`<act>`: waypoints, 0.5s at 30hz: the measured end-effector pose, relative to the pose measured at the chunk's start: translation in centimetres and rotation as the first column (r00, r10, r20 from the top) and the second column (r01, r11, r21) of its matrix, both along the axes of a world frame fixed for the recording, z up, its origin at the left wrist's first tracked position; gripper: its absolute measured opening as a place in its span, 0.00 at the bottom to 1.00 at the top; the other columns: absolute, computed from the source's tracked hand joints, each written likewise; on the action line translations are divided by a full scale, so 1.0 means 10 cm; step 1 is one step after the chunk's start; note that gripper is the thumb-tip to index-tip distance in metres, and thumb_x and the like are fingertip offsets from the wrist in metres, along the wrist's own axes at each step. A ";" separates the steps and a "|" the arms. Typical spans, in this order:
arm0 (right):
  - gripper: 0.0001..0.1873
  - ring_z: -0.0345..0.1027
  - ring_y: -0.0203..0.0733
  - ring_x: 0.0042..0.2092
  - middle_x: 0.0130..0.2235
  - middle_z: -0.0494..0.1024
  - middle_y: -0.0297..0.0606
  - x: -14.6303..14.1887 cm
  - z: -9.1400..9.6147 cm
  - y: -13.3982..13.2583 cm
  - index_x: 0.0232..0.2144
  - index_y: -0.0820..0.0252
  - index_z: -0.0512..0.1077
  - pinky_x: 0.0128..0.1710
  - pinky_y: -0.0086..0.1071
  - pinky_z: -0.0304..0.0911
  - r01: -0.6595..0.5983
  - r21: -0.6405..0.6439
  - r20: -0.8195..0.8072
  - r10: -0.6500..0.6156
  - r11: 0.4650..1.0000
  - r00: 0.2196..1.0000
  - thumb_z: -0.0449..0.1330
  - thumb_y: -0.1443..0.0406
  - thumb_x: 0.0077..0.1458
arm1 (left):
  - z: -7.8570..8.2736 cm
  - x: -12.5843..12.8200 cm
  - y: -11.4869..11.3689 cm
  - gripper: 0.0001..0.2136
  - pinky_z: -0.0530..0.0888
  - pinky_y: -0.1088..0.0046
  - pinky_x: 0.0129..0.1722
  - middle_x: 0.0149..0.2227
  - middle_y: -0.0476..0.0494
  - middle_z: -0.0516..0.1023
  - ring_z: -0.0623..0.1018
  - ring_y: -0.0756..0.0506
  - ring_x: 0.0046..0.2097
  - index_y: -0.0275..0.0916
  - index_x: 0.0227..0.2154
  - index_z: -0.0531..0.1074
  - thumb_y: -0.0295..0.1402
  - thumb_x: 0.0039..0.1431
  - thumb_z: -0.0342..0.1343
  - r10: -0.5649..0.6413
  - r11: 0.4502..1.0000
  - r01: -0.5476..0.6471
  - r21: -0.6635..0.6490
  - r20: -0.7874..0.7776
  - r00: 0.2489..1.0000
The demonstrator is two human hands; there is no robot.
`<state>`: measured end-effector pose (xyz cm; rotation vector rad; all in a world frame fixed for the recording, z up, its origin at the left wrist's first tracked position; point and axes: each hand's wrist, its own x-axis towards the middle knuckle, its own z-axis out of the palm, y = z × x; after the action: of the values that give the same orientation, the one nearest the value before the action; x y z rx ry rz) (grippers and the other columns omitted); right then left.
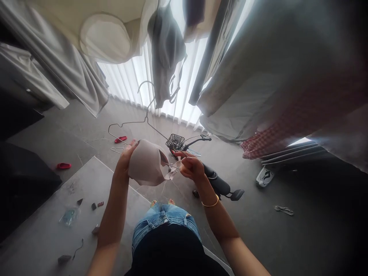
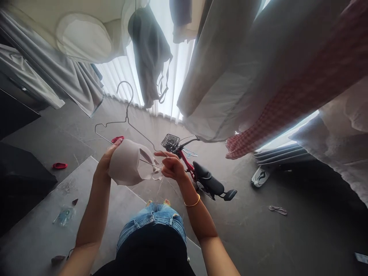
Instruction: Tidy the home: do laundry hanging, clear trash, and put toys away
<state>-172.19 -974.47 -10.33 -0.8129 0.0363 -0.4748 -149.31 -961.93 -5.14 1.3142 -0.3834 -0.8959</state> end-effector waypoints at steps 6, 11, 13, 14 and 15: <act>0.20 0.38 0.24 0.12 0.15 0.46 0.17 -0.06 0.38 -0.07 0.48 0.62 0.78 0.11 0.21 0.43 0.128 -0.101 0.008 -0.128 0.987 0.992 0.59 0.63 0.54 | 0.14 -0.19 0.03 0.51 0.72 0.79 0.29 0.29 0.49 0.80 0.77 0.51 0.27 0.38 0.70 0.43 0.39 0.50 0.70 0.003 0.996 0.017 -0.086 0.220 0.976; 0.20 0.36 0.25 0.11 0.13 0.45 0.16 -0.22 0.73 0.02 0.47 0.59 0.79 0.09 0.21 0.42 0.181 -0.162 -0.014 -0.185 0.970 0.983 0.61 0.59 0.53 | 0.00 -0.12 -0.04 0.45 0.76 0.67 0.43 0.44 0.39 0.81 0.81 0.45 0.39 0.43 0.68 0.43 0.41 0.54 0.65 0.100 0.994 -0.055 -0.099 0.535 0.839; 0.20 0.36 0.25 0.11 0.13 0.46 0.16 -0.28 0.85 0.11 0.48 0.57 0.79 0.09 0.22 0.43 0.228 -0.182 -0.028 -0.237 0.957 0.971 0.62 0.57 0.54 | -0.08 -0.12 -0.16 0.42 0.74 0.56 0.51 0.51 0.34 0.78 0.80 0.40 0.48 0.43 0.67 0.46 0.42 0.55 0.64 0.109 0.994 -0.076 -0.078 0.662 0.741; 0.21 0.36 0.26 0.11 0.12 0.46 0.17 -0.31 0.90 0.16 0.48 0.57 0.78 0.09 0.23 0.43 0.258 -0.198 -0.039 -0.270 0.946 0.962 0.62 0.55 0.55 | -0.12 -0.13 -0.23 0.40 0.73 0.52 0.54 0.54 0.32 0.75 0.79 0.38 0.52 0.43 0.67 0.47 0.43 0.56 0.62 0.123 0.992 -0.088 -0.086 0.706 0.698; 0.22 0.37 0.27 0.11 0.12 0.47 0.17 -0.33 0.95 0.21 0.49 0.56 0.78 0.09 0.24 0.44 0.289 -0.222 -0.051 -0.307 0.931 0.950 0.63 0.53 0.55 | -0.14 -0.16 -0.31 0.38 0.71 0.48 0.56 0.56 0.31 0.74 0.77 0.37 0.55 0.43 0.66 0.49 0.43 0.57 0.61 0.145 0.989 -0.098 -0.107 0.733 0.665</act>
<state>-175.45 -972.33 -0.79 -1.0437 0.1931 -0.7413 -150.93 -965.05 -6.51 1.5948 -0.9385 -0.1790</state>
